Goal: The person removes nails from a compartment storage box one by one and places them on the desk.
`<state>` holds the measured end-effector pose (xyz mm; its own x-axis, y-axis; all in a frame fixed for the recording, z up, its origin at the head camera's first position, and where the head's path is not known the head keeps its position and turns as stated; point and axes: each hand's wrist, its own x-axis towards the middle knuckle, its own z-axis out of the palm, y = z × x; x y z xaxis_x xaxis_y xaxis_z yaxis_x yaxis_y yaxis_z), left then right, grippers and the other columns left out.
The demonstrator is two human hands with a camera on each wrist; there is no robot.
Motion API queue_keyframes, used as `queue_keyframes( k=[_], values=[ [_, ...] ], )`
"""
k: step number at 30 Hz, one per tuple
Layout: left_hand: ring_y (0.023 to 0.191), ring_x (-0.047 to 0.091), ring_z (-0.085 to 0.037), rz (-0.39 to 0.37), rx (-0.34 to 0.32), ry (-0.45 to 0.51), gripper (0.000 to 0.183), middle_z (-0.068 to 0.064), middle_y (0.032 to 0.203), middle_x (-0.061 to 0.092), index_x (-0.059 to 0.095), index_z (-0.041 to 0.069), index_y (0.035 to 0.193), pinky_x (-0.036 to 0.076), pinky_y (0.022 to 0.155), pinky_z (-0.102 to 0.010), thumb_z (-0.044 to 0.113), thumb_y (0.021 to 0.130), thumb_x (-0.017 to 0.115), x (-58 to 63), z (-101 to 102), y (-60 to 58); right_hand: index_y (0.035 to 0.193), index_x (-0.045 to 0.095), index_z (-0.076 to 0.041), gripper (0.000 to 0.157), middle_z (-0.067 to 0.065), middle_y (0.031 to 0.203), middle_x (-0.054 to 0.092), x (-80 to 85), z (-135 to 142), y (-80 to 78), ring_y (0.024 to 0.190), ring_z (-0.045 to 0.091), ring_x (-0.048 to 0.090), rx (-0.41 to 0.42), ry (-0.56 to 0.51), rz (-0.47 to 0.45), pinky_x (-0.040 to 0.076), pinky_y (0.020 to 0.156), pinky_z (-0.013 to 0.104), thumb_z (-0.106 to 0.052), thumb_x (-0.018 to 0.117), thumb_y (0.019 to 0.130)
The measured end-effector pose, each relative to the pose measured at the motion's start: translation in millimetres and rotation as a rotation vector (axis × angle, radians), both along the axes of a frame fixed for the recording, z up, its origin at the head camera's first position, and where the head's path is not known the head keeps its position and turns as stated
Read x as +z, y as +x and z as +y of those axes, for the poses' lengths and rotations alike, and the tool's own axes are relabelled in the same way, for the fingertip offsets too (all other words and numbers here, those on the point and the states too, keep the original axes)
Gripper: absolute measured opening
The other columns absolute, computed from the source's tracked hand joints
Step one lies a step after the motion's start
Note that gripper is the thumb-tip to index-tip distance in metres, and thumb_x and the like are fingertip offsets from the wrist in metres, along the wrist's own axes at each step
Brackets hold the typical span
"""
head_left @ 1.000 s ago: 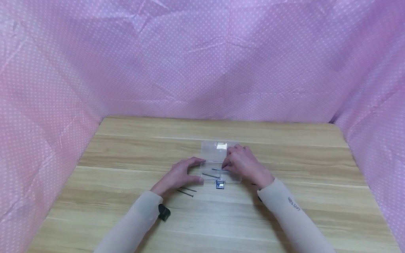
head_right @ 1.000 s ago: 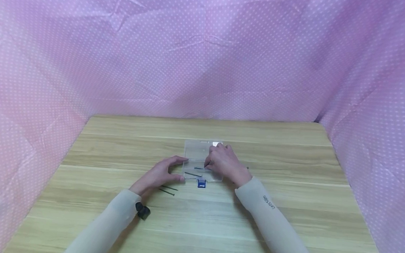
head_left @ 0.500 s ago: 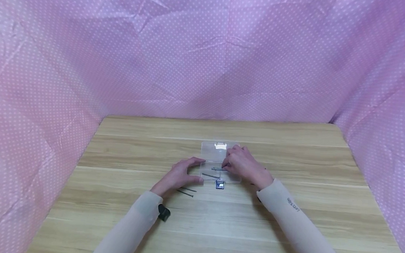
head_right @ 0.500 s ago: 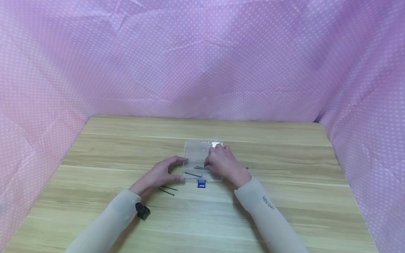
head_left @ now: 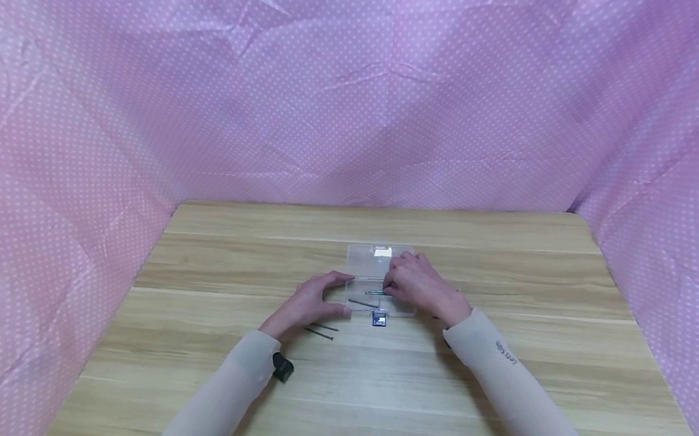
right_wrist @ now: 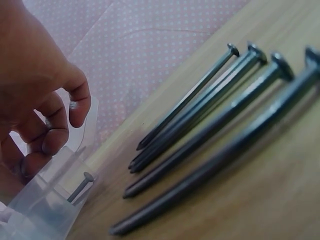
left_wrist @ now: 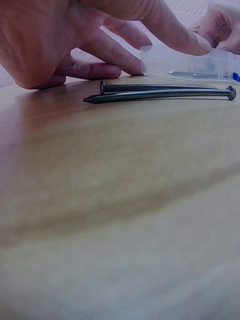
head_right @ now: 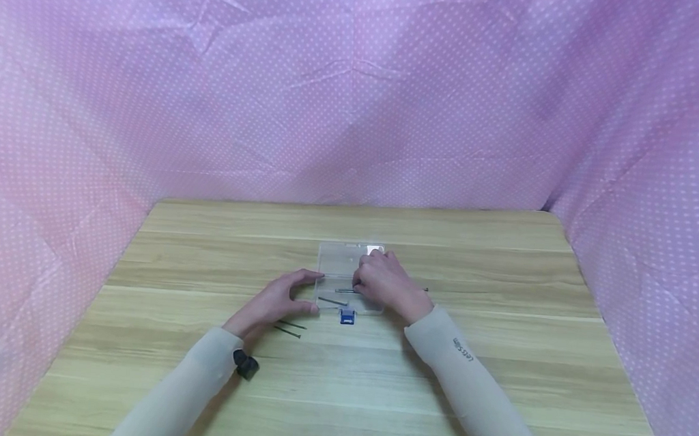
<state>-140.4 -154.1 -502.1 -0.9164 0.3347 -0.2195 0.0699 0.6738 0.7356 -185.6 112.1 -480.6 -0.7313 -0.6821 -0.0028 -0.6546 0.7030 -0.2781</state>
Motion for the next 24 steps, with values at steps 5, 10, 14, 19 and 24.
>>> queue_keyframes(
  k=[5, 10, 14, 19, 24],
  values=[
    [0.146, 0.042, -0.028, -0.001, 0.004, 0.000, 0.066, 0.002, 0.154, 0.053, 0.057, 0.034, 0.146, 0.030, 0.119, -0.057, 0.036, 0.086, 0.085, -0.2, -0.2, 0.4, 0.099, 0.083, -0.020, 0.009, -0.007, 0.095, 0.068, -0.2, 0.6, 0.1, 0.090, 0.017, 0.050, 0.017, 0.019, 0.033, 0.041, 0.081, 0.037, -0.024, 0.081, 0.091],
    [0.146, 0.042, -0.026, -0.002, -0.003, 0.005, 0.066, 0.002, 0.153, 0.054, 0.057, 0.033, 0.146, 0.031, 0.119, -0.055, 0.036, 0.086, 0.085, -0.5, -0.5, -0.1, 0.097, 0.084, -0.023, 0.009, -0.006, 0.094, 0.070, 0.3, 2.1, 0.6, 0.089, 0.017, 0.050, 0.033, 0.033, 0.069, 0.040, 0.079, 0.037, -0.025, 0.083, 0.089],
    [0.145, 0.043, -0.028, 0.015, -0.017, -0.004, 0.066, 0.001, 0.153, 0.054, 0.057, 0.033, 0.146, 0.031, 0.119, -0.057, 0.038, 0.087, 0.085, -0.4, -0.8, 0.2, 0.094, 0.084, -0.022, 0.007, -0.006, 0.091, 0.069, 1.5, 4.9, 1.3, 0.087, 0.017, 0.050, 0.037, 0.017, 0.078, 0.039, 0.076, 0.037, -0.023, 0.084, 0.088],
    [0.145, 0.042, -0.027, 0.009, -0.015, 0.003, 0.067, 0.003, 0.153, 0.054, 0.057, 0.034, 0.147, 0.030, 0.119, -0.056, 0.037, 0.086, 0.085, 0.0, -0.8, 0.3, 0.092, 0.083, -0.020, 0.004, -0.007, 0.086, 0.064, 2.7, 9.0, 1.8, 0.084, 0.017, 0.049, 0.034, 0.004, 0.076, 0.039, 0.075, 0.036, -0.019, 0.083, 0.088],
    [0.145, 0.043, -0.026, 0.009, -0.010, 0.017, 0.067, 0.004, 0.152, 0.055, 0.057, 0.032, 0.146, 0.031, 0.120, -0.054, 0.035, 0.086, 0.086, -0.8, -0.6, -0.4, 0.092, 0.082, -0.020, 0.004, -0.007, 0.085, 0.061, 2.8, 9.2, 0.9, 0.085, 0.018, 0.048, 0.042, 0.024, 0.079, 0.039, 0.075, 0.036, -0.017, 0.080, 0.090]
  ],
)
